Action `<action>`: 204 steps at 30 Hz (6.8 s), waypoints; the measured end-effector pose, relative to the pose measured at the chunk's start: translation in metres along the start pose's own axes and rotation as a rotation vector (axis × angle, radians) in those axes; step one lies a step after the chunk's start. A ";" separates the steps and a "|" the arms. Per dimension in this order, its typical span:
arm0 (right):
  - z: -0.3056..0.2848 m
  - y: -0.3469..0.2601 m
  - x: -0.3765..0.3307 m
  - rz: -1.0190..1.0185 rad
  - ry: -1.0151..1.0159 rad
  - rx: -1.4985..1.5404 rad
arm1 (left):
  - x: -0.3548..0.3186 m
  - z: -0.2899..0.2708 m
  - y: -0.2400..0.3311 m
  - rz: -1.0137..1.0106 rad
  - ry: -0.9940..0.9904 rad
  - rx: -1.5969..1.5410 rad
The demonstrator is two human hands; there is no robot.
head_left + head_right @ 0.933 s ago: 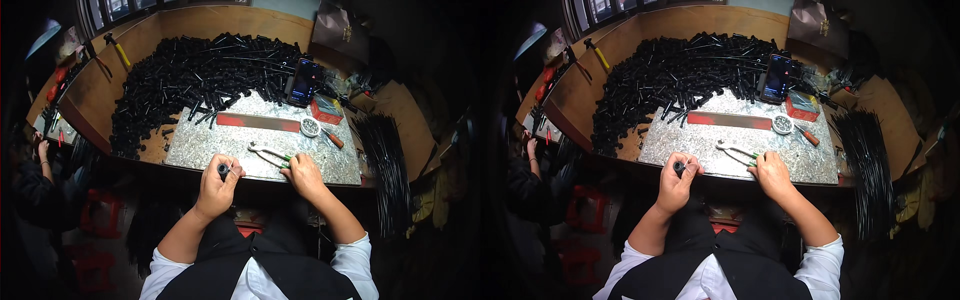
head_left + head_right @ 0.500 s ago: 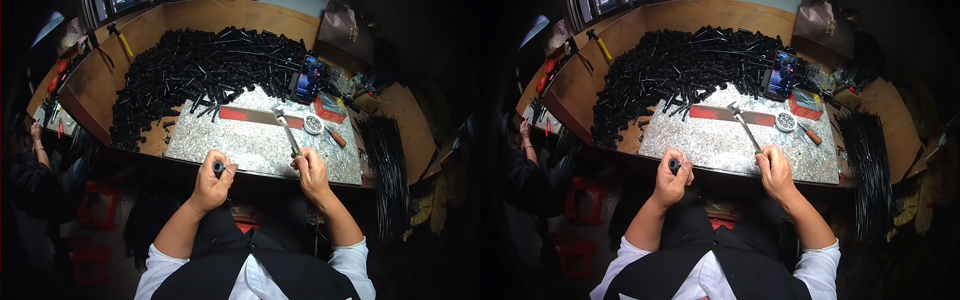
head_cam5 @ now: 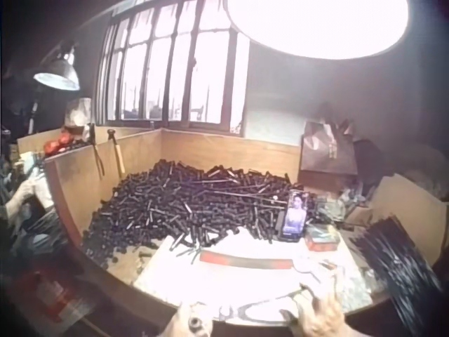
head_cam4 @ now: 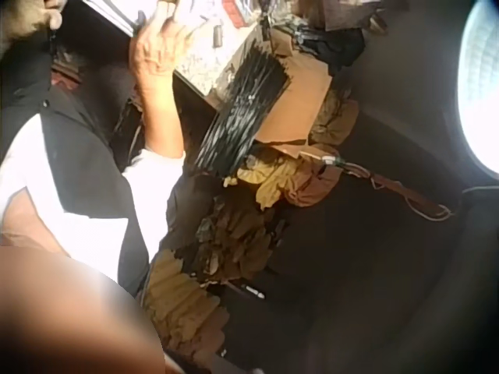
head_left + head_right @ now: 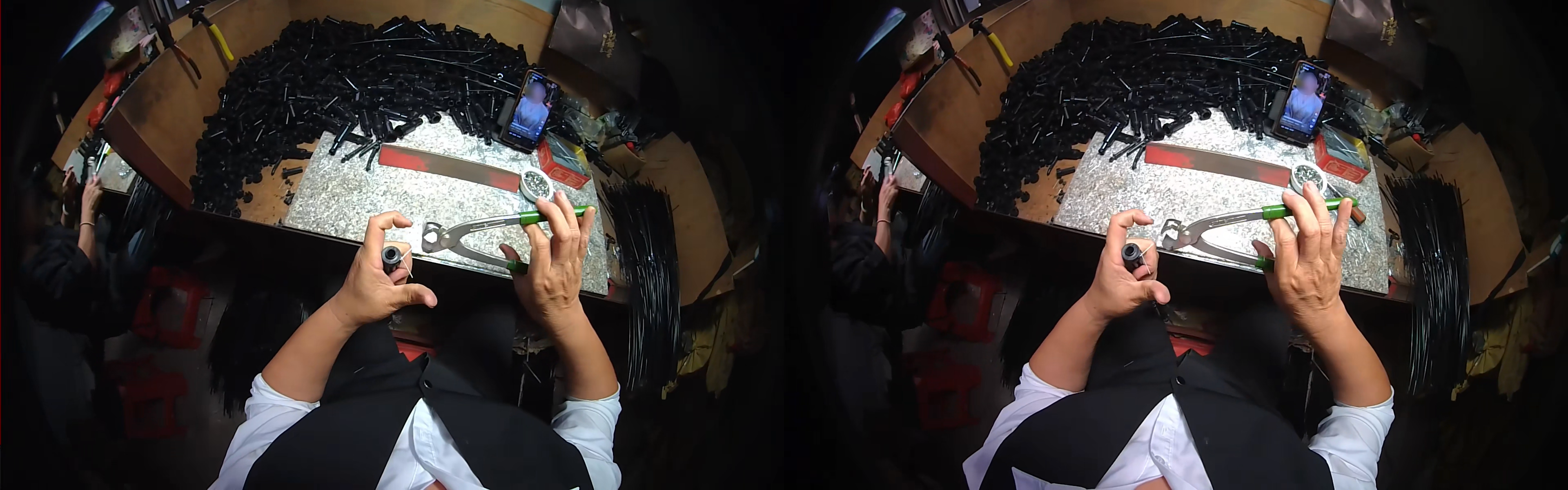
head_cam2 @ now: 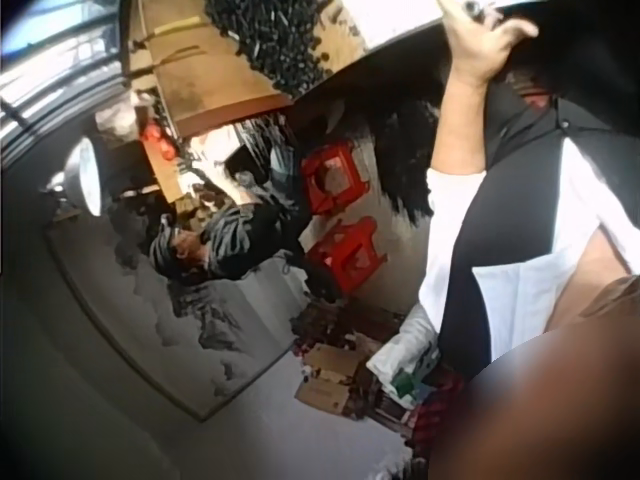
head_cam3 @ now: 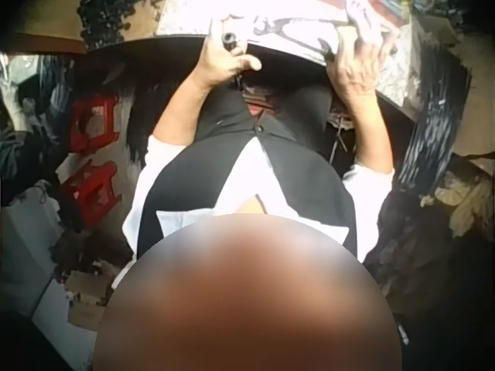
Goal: Assembling the ribs and central hubs of umbrella frames using pliers and wire.
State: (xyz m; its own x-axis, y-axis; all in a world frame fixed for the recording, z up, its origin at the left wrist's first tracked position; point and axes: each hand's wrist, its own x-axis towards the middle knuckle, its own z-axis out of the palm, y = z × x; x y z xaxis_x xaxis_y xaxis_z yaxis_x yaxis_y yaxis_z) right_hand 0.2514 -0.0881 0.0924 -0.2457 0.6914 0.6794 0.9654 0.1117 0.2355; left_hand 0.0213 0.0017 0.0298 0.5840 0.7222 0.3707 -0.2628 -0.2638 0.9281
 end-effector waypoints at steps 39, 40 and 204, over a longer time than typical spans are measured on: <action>-0.030 -0.023 -0.045 0.930 -1.432 1.943 | -0.005 0.009 0.005 0.031 -0.121 0.046; -0.035 -0.028 -0.039 0.856 -1.344 1.762 | -0.006 0.007 0.001 0.048 -0.085 0.061; 0.025 -0.073 0.004 0.150 -0.085 1.253 | -0.017 0.018 -0.013 0.036 -0.012 0.308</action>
State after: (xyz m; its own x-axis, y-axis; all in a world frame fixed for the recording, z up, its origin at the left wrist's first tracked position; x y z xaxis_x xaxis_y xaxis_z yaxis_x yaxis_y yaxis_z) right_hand 0.1825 -0.0753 0.0611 -0.1658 0.7941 0.5847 0.4151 0.5941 -0.6891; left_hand 0.0285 -0.0190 0.0123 0.5879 0.7021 0.4018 -0.0391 -0.4714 0.8810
